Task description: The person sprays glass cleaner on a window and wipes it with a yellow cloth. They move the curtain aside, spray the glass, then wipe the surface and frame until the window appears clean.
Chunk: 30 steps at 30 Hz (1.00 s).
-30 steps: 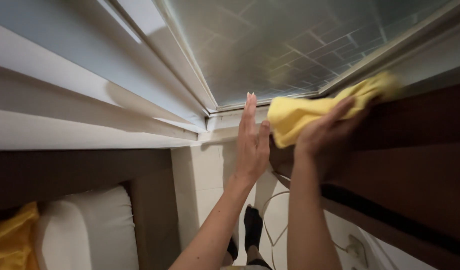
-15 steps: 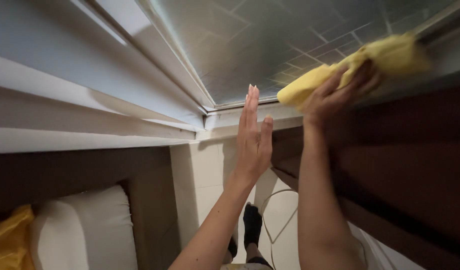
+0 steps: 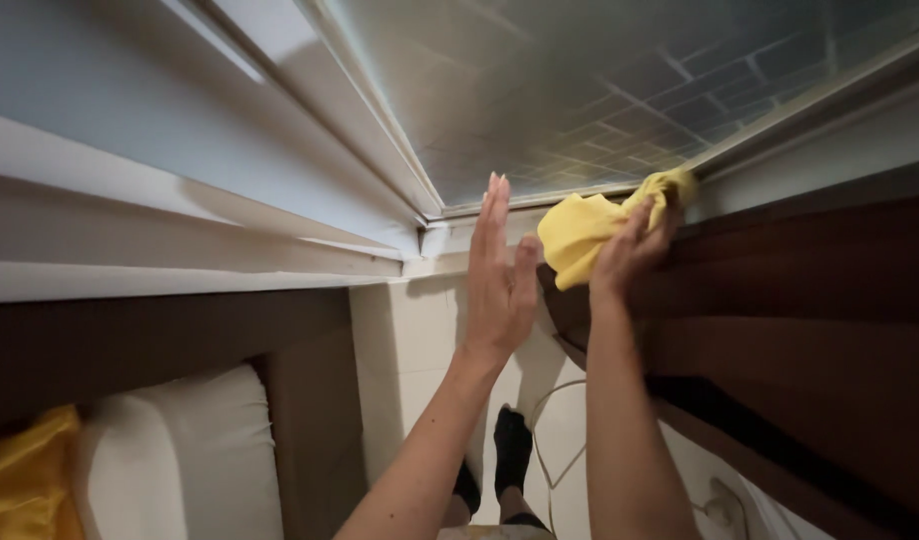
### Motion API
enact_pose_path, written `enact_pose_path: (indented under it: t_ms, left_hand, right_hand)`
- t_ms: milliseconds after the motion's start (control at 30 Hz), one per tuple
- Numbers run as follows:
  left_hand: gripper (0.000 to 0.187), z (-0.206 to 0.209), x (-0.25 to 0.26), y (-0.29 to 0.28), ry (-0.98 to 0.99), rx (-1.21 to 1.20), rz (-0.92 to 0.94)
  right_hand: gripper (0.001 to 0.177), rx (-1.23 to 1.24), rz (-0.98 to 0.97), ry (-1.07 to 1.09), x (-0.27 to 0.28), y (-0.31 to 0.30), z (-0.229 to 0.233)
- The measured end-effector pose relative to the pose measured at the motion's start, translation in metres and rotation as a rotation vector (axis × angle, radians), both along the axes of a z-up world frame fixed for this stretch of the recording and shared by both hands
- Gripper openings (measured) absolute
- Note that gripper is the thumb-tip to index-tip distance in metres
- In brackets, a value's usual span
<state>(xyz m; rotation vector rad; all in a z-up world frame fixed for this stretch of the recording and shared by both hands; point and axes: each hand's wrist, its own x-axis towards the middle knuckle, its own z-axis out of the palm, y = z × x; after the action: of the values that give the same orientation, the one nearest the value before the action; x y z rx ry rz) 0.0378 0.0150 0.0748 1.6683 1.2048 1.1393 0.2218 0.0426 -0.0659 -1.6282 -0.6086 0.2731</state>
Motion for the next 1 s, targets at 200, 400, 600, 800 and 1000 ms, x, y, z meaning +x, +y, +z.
enact_pose_path:
  t_ms: [200,400,600,800,1000]
  left_hand:
    - [0.063,0.020,-0.023,-0.018,-0.023,0.083,0.228]
    - [0.063,0.025,-0.046,-0.036,-0.052,0.210,0.316]
    - [0.067,0.027,-0.066,-0.045,-0.089,0.172,0.327]
    - [0.075,0.024,-0.072,-0.045,-0.193,0.163,0.292]
    - [0.078,0.022,-0.064,-0.041,-0.103,0.145,0.306]
  right_hand:
    - [0.049,0.151,0.104,-0.483,-0.088,-0.031,0.147]
    - [0.046,0.332,0.121,-0.927,-0.135,0.013,0.208]
    - [0.035,0.173,0.291,-1.008,-0.174,0.053,0.189]
    - [0.036,0.143,0.306,-1.073,-0.182,0.050,0.088]
    - [0.047,-0.093,0.462,-1.106,-0.168,0.032,-0.004]
